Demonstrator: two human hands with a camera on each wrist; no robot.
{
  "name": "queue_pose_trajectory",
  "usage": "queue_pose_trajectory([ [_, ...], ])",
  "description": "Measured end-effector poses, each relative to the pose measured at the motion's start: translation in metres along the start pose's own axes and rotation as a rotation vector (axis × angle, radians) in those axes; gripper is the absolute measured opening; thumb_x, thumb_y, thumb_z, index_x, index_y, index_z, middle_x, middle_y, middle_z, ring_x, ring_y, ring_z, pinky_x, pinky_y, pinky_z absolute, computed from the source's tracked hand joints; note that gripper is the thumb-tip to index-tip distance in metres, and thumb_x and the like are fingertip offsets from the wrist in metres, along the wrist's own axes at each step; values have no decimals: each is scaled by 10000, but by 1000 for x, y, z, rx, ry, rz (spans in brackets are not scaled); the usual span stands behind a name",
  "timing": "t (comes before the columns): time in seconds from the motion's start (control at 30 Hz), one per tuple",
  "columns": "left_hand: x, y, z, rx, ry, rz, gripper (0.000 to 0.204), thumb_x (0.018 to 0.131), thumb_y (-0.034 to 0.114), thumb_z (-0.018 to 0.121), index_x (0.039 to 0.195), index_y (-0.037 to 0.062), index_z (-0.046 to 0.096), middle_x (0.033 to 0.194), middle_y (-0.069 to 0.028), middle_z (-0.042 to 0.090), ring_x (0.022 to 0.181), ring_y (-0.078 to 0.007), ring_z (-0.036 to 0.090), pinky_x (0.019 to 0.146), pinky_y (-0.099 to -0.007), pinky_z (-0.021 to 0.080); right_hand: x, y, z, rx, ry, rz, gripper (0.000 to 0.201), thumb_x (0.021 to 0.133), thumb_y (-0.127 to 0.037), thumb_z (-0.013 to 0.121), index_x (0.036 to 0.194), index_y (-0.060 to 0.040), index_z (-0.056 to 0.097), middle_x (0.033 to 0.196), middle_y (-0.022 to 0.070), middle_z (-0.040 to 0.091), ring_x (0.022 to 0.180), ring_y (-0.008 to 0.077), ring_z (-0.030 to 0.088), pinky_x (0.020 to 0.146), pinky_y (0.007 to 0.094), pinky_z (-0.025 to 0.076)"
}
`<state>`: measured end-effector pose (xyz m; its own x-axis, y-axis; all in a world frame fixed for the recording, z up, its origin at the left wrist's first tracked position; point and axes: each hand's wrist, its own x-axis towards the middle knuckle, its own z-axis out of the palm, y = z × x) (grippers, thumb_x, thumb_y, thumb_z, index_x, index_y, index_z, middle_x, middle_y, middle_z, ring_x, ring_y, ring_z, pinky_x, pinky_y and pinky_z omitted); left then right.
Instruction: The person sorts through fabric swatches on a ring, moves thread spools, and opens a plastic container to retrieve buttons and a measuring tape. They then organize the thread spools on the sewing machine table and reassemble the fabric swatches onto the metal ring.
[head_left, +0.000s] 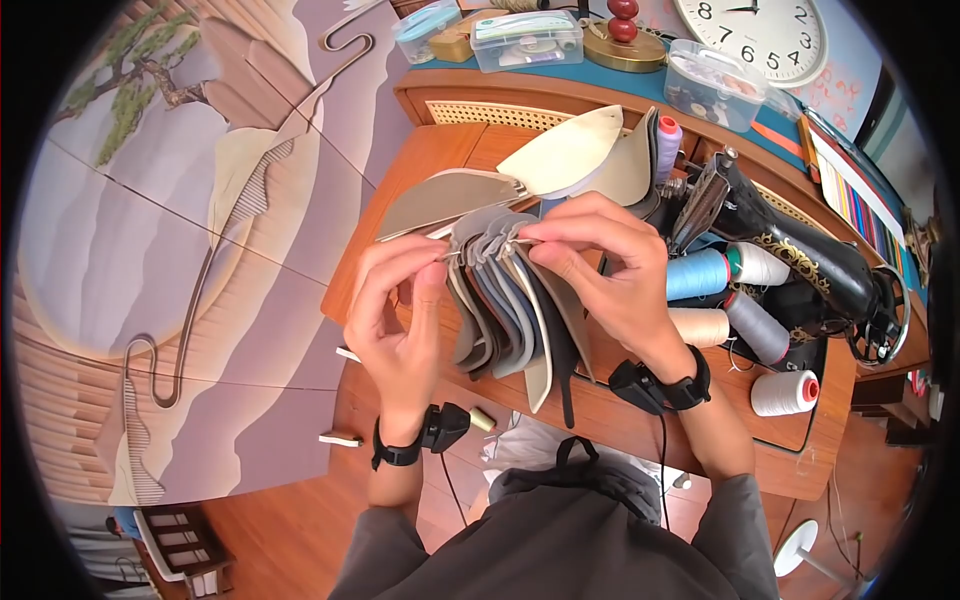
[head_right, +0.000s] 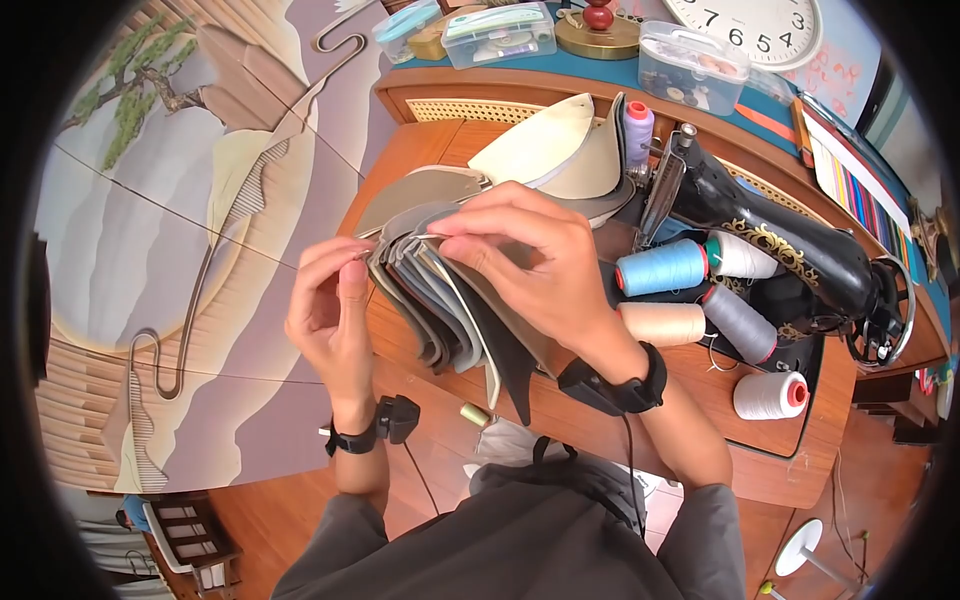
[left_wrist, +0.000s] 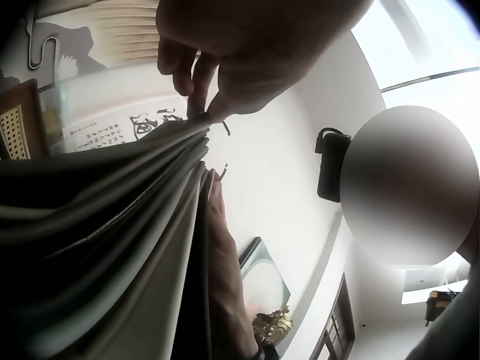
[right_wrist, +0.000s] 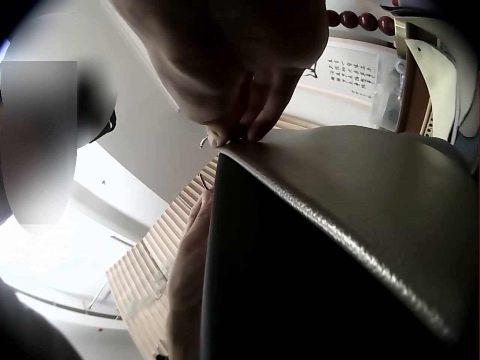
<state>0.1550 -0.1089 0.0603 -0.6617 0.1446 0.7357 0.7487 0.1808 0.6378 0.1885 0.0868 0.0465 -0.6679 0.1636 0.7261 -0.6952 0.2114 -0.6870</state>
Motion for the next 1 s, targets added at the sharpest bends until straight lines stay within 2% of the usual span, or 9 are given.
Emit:
queue_pose_trajectory([
  [0.03,2,3,-2,-114,-16,-101,37,913,20,688,945,10,702,1024,-68,680,789,-70,563,648,-192,418,0,-3,0,1,1,-1,163,842,-15,747,1004,-27,757,941,93,718,814,157,695,688,271,542],
  [0.07,4,5,-2,-113,-17,-100,37,913,20,688,945,10,702,1024,-68,680,789,-70,563,648,-192,418,1,-7,0,25,-3,21,155,844,-20,750,998,-28,756,933,90,716,798,144,688,672,261,537],
  [0.13,9,8,-2,-134,-73,-91,78,901,2,693,974,9,717,937,-55,667,690,-50,507,547,-181,342,3,-12,-1,49,-4,42,147,846,-26,754,993,-29,756,925,87,714,782,131,682,656,252,532],
  [0.2,12,14,-1,-120,-93,-84,86,895,-7,695,974,6,726,907,-47,654,689,-54,510,558,-184,360,4,-14,-2,1,-30,-23,148,840,-30,761,988,-37,756,906,74,710,740,122,667,635,247,524],
  [0.43,12,23,2,-103,-143,-104,125,864,-36,708,981,-6,739,829,-41,624,700,-91,550,605,-206,438,4,-18,-4,-46,-23,-46,157,836,-33,766,992,-49,762,887,66,709,705,121,659,613,254,523],
  [0.63,14,33,2,-7,-173,-31,142,824,-60,721,957,-15,742,802,-69,635,690,-124,572,600,-228,459,8,-25,-9,-109,-82,-99,139,819,-38,780,957,-54,772,840,67,704,698,154,668,601,269,519],
  [0.83,25,31,2,-33,-132,-9,85,849,-37,719,931,-21,732,822,-63,640,695,-109,568,600,-229,457,10,-28,-3,-78,-58,-70,160,819,-62,780,978,-53,770,791,61,679,675,171,639,624,272,513],
  [0.9,31,30,1,-56,-136,0,78,856,-29,720,933,-22,731,826,-60,639,697,-103,565,606,-225,456,11,-31,-2,2,-124,44,214,840,-40,751,1055,-49,754,970,85,692,795,166,659,695,269,522],
  [1.0,37,31,-1,-97,-143,1,70,872,-12,720,940,-28,727,844,-53,638,714,-85,562,616,-211,446,14,-29,-5,-8,-110,-10,238,873,-127,742,1103,-67,729,1025,81,651,847,190,637,761,295,512],
])
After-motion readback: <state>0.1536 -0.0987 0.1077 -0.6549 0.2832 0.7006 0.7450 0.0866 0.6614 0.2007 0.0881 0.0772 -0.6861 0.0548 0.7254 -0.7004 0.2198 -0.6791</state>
